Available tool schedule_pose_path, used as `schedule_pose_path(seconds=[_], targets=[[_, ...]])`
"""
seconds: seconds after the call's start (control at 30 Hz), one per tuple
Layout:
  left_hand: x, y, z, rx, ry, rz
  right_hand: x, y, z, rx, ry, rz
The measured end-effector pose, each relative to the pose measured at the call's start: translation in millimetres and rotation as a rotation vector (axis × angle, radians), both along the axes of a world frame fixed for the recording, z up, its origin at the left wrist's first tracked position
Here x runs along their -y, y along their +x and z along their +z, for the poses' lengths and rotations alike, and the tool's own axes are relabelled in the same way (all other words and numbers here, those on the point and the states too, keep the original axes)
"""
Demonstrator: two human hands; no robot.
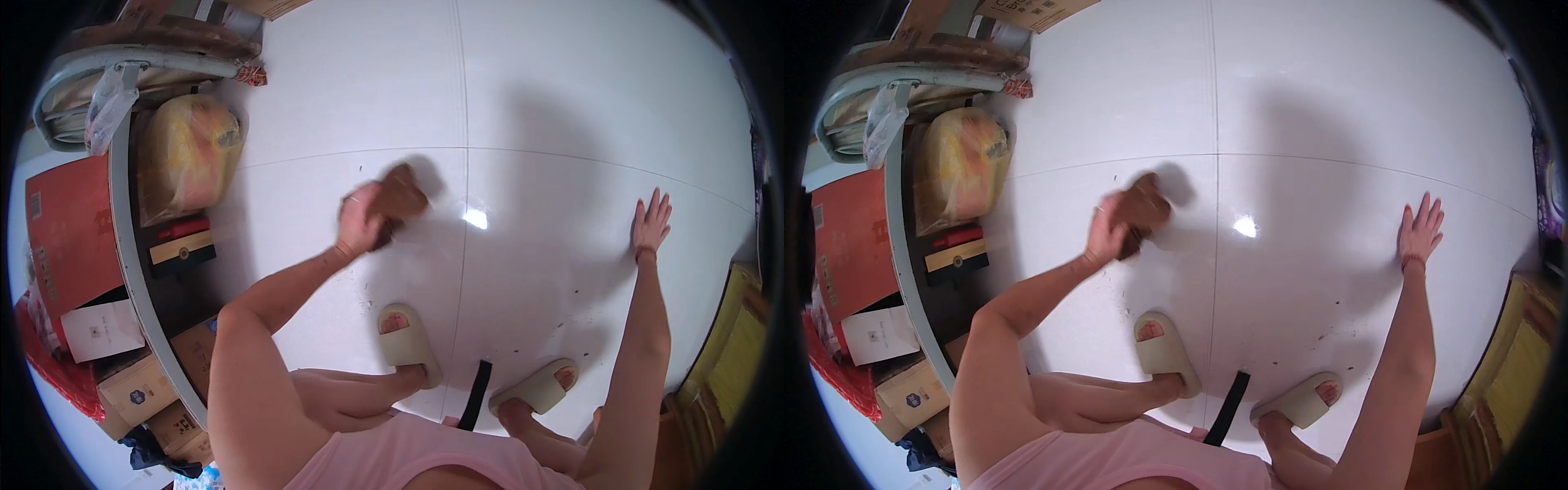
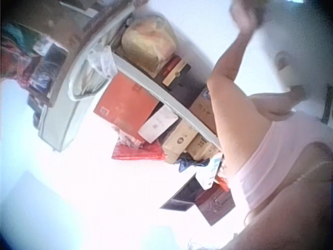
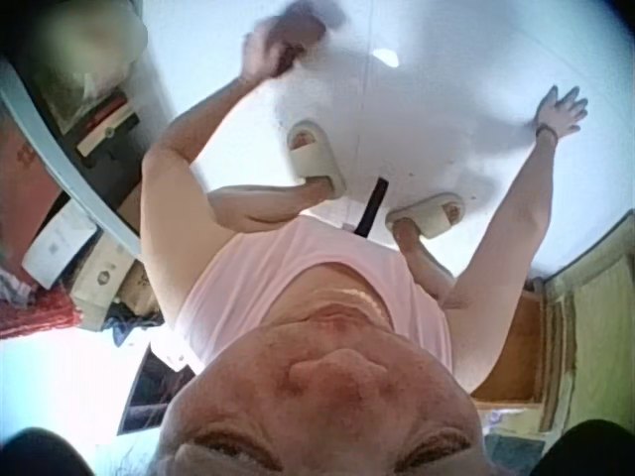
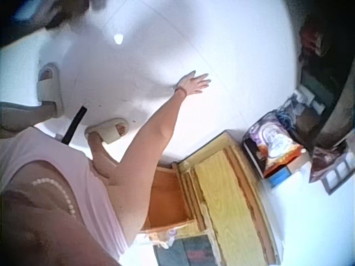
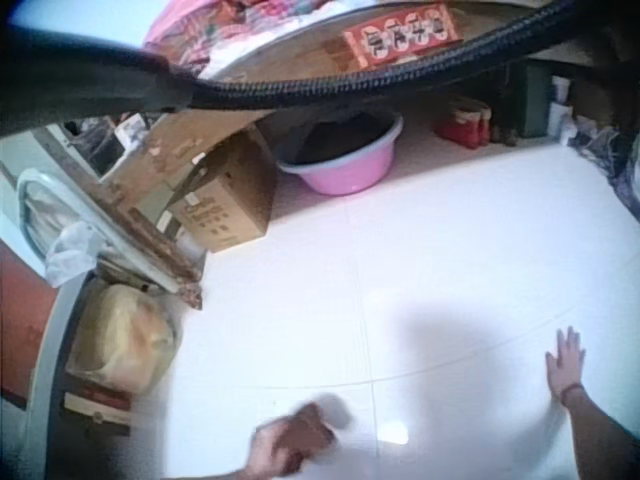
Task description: The person wipes the tiled floor with a cloth, moves a wooden cabinet to clean the area behind it, and rolls out a pink mat on the floor.
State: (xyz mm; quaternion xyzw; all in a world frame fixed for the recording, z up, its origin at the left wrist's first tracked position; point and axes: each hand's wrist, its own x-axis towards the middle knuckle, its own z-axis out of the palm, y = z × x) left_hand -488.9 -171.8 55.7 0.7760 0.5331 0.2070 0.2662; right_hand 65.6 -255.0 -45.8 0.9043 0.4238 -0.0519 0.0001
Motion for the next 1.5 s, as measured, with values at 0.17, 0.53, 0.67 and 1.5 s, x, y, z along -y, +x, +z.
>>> schedule_pose_path(seconds=[0.17, 0.53, 0.67, 1.5], targets=[[-45, -70, -31, -0.207, -0.009, 0.675, 48, -64, 11, 0.074, 0.073, 0.01], [-132, 69, -66, -0.503, -0.048, 0.53, 47, -73, 16, 0.148, 0.109, -0.01], [-105, 159, -61, -0.525, 0.098, 0.011, 47, -75, 19, 0.133, 0.116, -0.009], [-24, 325, -56, -0.04, 0.236, -0.595, 280, -28, -1, 0.039, 0.103, -0.886]])
